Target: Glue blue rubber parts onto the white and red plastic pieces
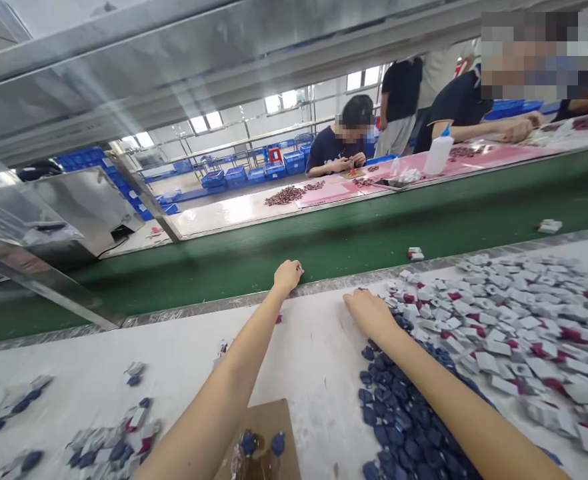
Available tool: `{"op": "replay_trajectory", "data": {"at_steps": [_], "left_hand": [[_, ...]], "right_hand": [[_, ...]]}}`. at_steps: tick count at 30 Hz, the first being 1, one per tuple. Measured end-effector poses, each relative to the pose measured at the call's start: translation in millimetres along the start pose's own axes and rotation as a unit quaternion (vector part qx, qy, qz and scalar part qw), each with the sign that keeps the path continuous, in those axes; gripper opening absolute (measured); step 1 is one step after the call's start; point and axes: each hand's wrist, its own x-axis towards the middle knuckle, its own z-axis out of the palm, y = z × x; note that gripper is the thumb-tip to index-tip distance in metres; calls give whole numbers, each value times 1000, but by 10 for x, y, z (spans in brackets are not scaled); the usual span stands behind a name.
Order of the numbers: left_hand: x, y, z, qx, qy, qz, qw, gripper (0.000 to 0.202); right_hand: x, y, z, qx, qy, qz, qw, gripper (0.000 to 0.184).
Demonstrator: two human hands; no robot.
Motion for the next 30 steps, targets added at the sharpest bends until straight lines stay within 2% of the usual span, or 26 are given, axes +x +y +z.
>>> {"op": "replay_trajectory", "data": {"at_steps": [3,6,9,11,13,16,18,21,24,28,30], "left_hand": [[-221,-84,-125,-115,-22,-23,993,31],[-705,-250,-359,-256,-29,-43,965,30],[-1501,-516,-633,-387,-11,-60,920,23],[-2129,-710,-787,-458,23,-72,886,19],[-2739,-899,-879,-510,64,-90,853,26],[-3467,-1156,-872,-554,125,-130,813,43],[-3785,-1287,-795,-582,164,-167,779,47],[-4042,-1398,-665,-615,181,-207,739,46],[-4137,-1418,-603,-625,170,-211,732,43],[-4174,-1370,-608,-642,144,-197,727,40],[-4181,-1332,-614,-654,133,-188,720,40]], "right_hand": [[-122,-99,-83,55,-7,-41,998,16],[-511,-389,-153,137,-13,-124,983,22],[-1095,-828,-145,205,-36,-210,955,33],[-1478,-1133,-82,228,-54,-263,936,30],[-1769,-1396,22,229,-67,-310,920,24],[-1974,-1655,210,201,-65,-349,913,22],[-1991,-1742,311,173,-59,-359,915,26],[-1946,-1806,390,134,-54,-370,918,32],[-1894,-1849,377,115,-58,-384,914,34],[-1877,-1891,181,126,-59,-382,913,31],[-1925,-1918,16,188,-55,-350,916,27]]}}
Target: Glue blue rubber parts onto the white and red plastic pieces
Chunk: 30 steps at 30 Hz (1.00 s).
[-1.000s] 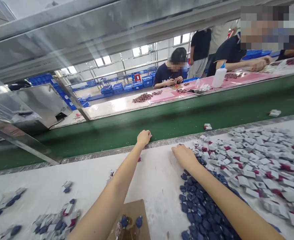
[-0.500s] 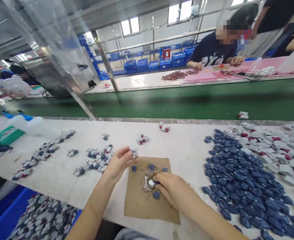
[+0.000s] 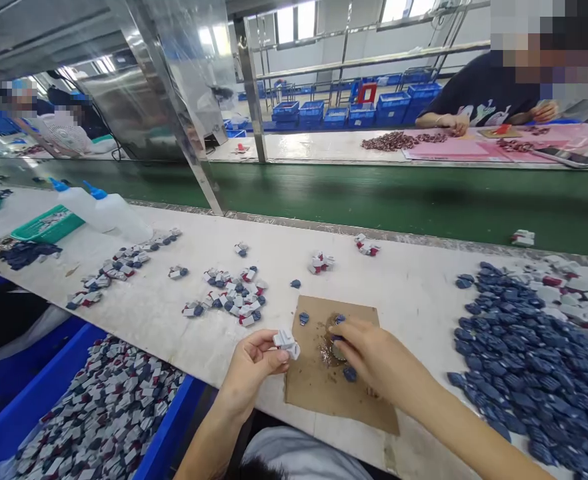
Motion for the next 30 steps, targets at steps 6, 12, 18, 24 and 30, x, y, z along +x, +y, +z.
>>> {"op": "replay_trajectory", "data": {"at_steps": [6,12,18,24,30], "left_hand": [[-77,43,141,-34,-38,2,999,36],[-113,136,245,-16,-50,7,999,31],[-113,32,265,3,-60,10,998,32],[-152,-153,279,-6,-51,7,999,35],[-155,-272,288,32,-29,11,999,39]], "right_hand": [[-87,-429,-225,217,91,63,970,22],[-87,-515,-223,259,87,66,960,19],[-108,-434,-155,319,35,79,944,22],[-239,-409,48,456,-4,144,878,34],[-279,-420,138,466,23,133,875,34]]}}
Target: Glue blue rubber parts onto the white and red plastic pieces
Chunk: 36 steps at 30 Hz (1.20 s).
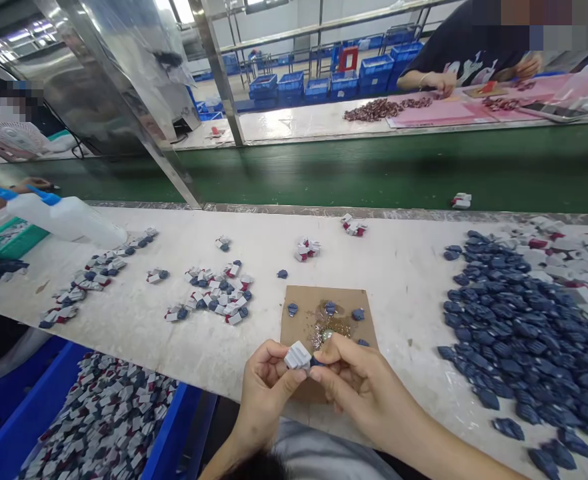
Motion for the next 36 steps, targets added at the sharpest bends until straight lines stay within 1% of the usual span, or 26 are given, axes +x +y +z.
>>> {"op": "replay_trajectory", "data": {"at_steps": [3,5,6,7,8,9,11,13,14,15,16,17,18,19,20,21,22,24,25,26,27,28,29,31,33,36], "left_hand": [[51,-8,-48,72,9,12,997,36],[112,62,-139,122,4,21,992,31],[149,120,-207,165,3,39,986,29],[190,188,-288,226,7,69,972,30],[231,258,-381,305,17,111,946,32],[271,325,-482,399,39,159,902,33],[338,430,-683,574,95,242,777,33],[391,498,-832,675,153,287,663,34],[420,530,-863,703,175,309,616,35],[460,568,-850,720,194,334,577,37],[519,617,-783,725,206,364,547,38],[604,677,-654,719,213,397,529,37],[723,744,-458,709,203,421,528,35],[880,809,-195,699,182,434,538,32],[1077,858,129,688,141,440,560,29],[1308,879,498,695,67,393,599,32],[1566,864,894,701,15,378,605,34],[2112,718,1674,711,-65,357,603,39],[2370,601,2018,716,-99,341,601,42],[2600,470,2311,719,-125,327,601,44],[2794,338,2546,721,-145,310,602,44],[2946,217,2723,722,-158,293,606,43],[3058,114,2845,721,-168,278,612,41],[3174,-19,2953,711,-177,254,631,36],[3180,-48,2934,690,-181,237,659,34],[3058,74,2758,635,-175,215,721,32]], "right_hand": [[76,83,7,-11,-7,19,1000,33],[169,113,-25,-47,-32,22,998,29],[219,113,-66,-78,-38,12,996,27],[264,103,-129,-109,-37,-2,993,24],[300,88,-216,-136,-28,-16,990,24],[323,75,-329,-158,-7,-28,987,26],[324,81,-629,-199,68,-34,977,32],[287,151,-1001,-277,144,-26,950,38],[267,203,-1201,-341,169,-14,925,40],[252,259,-1403,-414,182,4,892,41],[248,313,-1600,-481,186,25,857,41],[258,358,-1789,-535,185,47,823,39],[284,392,-1963,-575,187,66,794,37],[324,415,-2120,-599,190,81,774,33],[376,431,-2258,-610,195,93,763,30],[437,441,-2374,-615,199,104,756,26],[501,449,-2468,-622,199,116,748,23],[623,465,-2592,-632,189,136,739,17],[675,475,-2627,-636,182,144,736,16],[718,485,-2646,-638,177,150,734,16],[752,496,-2655,-641,173,155,732,16],[778,506,-2656,-642,170,158,731,16],[796,514,-2652,-643,168,160,730,17],[813,522,-2635,-642,166,155,732,18],[798,509,-2597,-636,168,137,741,17],[702,443,-2459,-611,174,84,768,8]]}}
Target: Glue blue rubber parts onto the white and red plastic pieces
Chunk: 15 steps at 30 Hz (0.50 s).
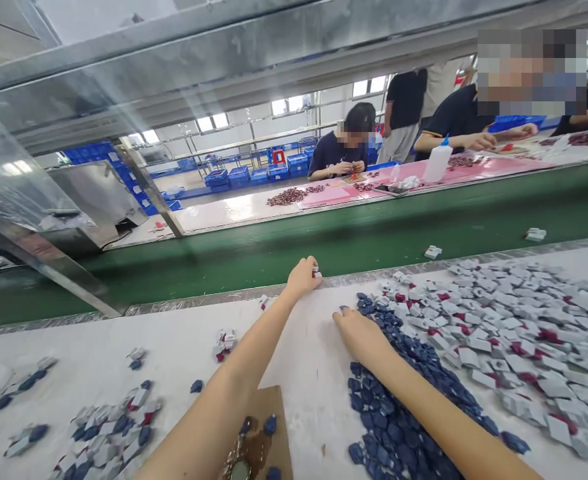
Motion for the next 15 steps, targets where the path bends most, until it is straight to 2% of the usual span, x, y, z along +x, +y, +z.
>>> {"op": "replay_trajectory", "data": {"at_steps": [1,4,6,9,12,15], "left_hand": [[-101,-35,-84,-34,7,-11,999,32],[-537,-189,-385,-154,22,-57,986,34],[-952,-329,-592,-241,24,-89,966,33],[-1723,-555,-844,-364,32,-122,923,22],[-2512,-758,-961,-457,60,-137,877,28],[-3119,-915,-947,-514,125,-152,835,46]], "right_hand": [[-73,-61,-22,23,11,-19,1000,7],[-357,-334,-69,105,35,-80,991,22],[-562,-581,-70,161,41,-115,979,28],[-817,-994,-37,231,27,-159,960,31],[-957,-1354,4,279,-13,-192,941,25],[-1000,-1585,33,298,-50,-218,928,21]]}}
